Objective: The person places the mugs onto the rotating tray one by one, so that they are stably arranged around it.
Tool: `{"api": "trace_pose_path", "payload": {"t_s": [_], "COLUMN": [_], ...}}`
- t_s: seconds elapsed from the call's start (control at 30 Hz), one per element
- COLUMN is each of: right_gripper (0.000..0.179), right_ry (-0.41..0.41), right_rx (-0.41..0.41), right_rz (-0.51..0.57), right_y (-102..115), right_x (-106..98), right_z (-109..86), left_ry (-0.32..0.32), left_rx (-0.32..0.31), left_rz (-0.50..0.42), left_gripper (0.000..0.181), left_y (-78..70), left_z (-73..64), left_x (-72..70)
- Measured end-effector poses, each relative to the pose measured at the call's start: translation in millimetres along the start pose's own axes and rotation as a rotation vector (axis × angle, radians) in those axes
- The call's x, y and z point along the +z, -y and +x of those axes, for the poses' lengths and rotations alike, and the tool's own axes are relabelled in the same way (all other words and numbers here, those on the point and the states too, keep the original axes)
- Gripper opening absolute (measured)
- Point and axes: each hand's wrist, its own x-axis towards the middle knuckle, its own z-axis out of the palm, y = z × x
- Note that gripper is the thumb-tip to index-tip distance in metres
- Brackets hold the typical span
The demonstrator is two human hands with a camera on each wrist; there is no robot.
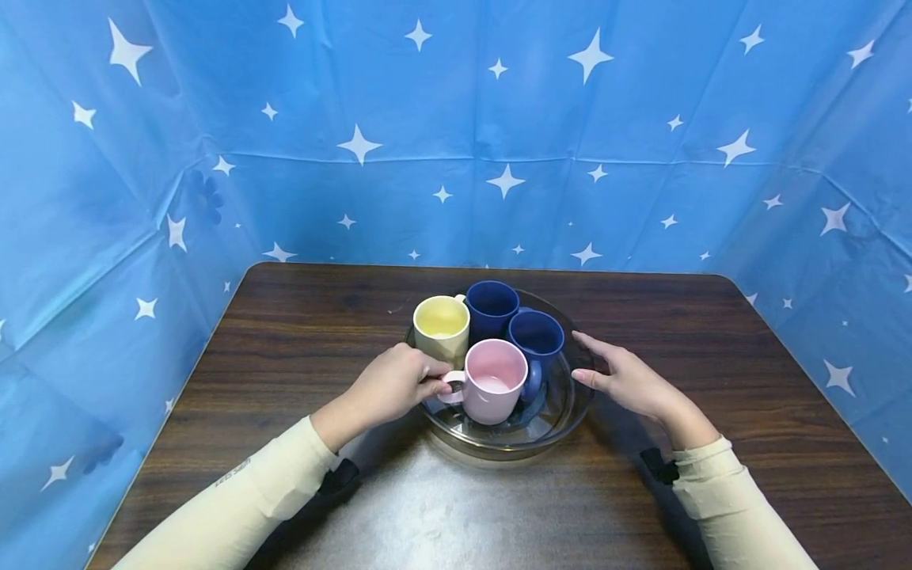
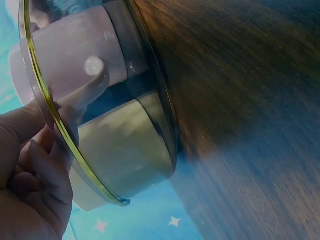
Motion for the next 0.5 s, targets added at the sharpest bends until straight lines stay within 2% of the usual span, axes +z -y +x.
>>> {"api": "trace_pose_path", "payload": {"t_s": [0.2,0.33,0.5], "right_gripper": [0.076,0.08,0.08], "right_ry": [0.017,-0.002,-0.056], "right_rx": [0.008,0.014,-0.074], "right_rz": [-0.137,-0.167,-0.185], "right_y": [9,15,24], "right_x": [0,0,4], "right_z": [8.8,13.1,22.1], "left_ry": [-0.006,0.003,0.005], "left_rx": [-0.012,-0.032,-0.04], "left_rz": [0.039,0.045,0.063], "left_gripper": [0.01,0.011,0.013], "left_y": [0.0,-0.6,-0.7], "left_z": [-1.8,-2.4,-2.3], "left_x": [-0.5,-0.4,-1.0]}}
